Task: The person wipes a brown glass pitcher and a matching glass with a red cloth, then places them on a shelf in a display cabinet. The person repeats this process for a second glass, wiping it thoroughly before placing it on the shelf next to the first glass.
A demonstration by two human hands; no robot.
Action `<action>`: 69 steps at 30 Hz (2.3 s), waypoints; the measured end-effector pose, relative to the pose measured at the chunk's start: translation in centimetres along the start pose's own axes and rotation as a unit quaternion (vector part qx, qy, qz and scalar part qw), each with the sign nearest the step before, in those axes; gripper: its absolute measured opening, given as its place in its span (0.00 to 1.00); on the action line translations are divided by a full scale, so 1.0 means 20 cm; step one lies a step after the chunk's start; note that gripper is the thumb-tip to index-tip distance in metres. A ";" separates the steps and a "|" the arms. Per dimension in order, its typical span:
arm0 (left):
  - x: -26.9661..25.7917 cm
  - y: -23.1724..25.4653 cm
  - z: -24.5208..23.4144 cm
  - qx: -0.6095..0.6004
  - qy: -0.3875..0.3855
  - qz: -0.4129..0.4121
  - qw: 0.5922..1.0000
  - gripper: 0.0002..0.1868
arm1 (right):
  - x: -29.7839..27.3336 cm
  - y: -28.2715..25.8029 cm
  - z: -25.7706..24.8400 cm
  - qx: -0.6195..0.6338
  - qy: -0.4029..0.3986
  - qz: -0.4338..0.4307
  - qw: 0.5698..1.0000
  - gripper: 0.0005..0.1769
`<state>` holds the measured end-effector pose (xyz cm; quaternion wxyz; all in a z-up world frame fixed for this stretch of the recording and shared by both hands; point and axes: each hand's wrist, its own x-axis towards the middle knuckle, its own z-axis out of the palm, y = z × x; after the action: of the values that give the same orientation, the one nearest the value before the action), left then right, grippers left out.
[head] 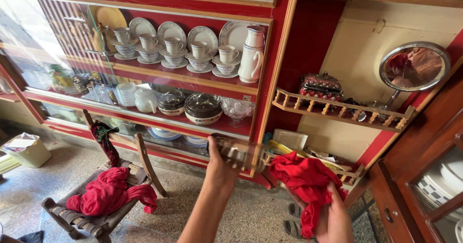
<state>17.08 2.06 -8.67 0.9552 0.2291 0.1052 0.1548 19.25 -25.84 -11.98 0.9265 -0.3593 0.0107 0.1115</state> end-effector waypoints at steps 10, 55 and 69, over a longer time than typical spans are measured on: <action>-0.34 -0.17 0.28 0.177 -0.105 -0.015 0.978 0.37 | -0.04 -0.04 0.27 -0.440 -0.128 -0.293 0.839 0.27; 0.18 0.13 -0.22 0.470 -0.247 0.197 0.824 0.32 | 0.67 0.44 0.90 -0.214 0.044 -0.288 0.932 0.17; 0.40 0.28 -0.20 0.516 -0.182 0.261 0.795 0.21 | 0.55 0.82 0.97 -0.459 0.038 -0.434 0.774 0.40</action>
<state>22.06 11.25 -10.60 0.6203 0.7309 -0.0697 0.2761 25.26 1.00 -9.58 0.6003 -0.7122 -0.1635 -0.3250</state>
